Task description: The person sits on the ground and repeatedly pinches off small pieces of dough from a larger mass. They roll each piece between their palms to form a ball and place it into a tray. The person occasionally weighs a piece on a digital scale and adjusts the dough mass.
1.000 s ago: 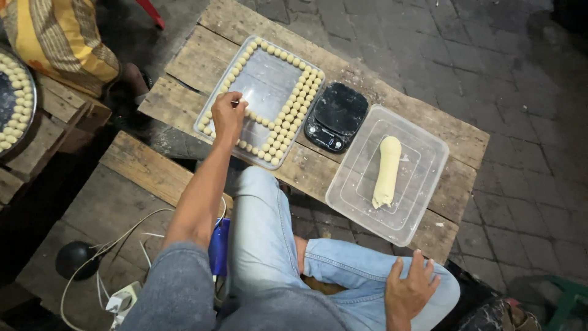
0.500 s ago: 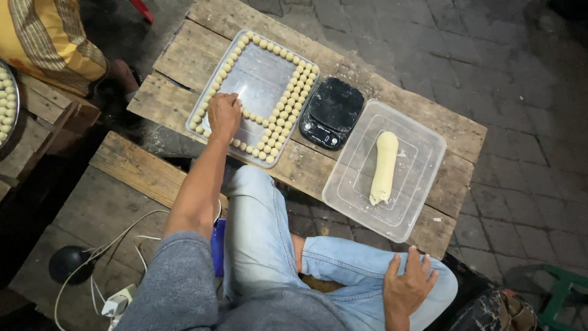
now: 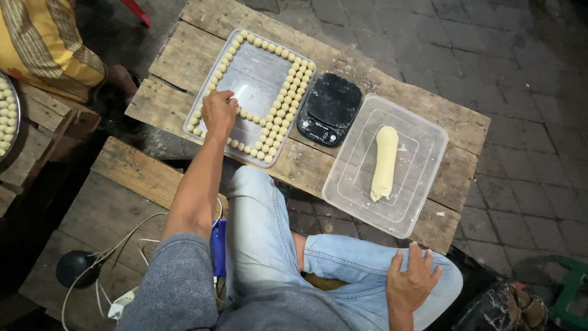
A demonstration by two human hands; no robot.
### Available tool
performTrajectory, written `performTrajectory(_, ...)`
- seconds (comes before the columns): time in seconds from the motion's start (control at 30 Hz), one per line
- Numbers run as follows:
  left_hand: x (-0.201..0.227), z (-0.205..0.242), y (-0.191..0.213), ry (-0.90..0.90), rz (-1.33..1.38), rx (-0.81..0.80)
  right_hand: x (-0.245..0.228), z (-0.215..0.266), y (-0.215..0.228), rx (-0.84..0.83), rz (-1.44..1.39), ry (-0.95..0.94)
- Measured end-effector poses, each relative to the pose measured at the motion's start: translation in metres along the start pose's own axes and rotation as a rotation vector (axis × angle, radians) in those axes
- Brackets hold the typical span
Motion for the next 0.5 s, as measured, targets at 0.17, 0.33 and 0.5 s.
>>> performTrajectory(0.17,0.007,0.001,0.005,-0.008,-0.011,0.056,0.004,-0.001,-0.01,0.008,0.056,0.012)
performTrajectory(0.33,0.015,0.012,0.01,0.052,-0.037,-0.007,0.003,0.001,-0.001,0.025,0.029,0.01)
performTrajectory(0.5,0.068,0.06,0.001,-0.297,0.052,0.211,0.004,-0.007,0.009,0.018,-0.074,-0.037)
Point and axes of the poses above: each hand's wrist, its own z-axis away from the middle knuckle, its own y-axis out of the back of the hand, x = y × z, the point moved 10 cm from there along -z, towards the middle knuckle, and after that the axes turned 4 degrees about -z, right-handed, at the moved point
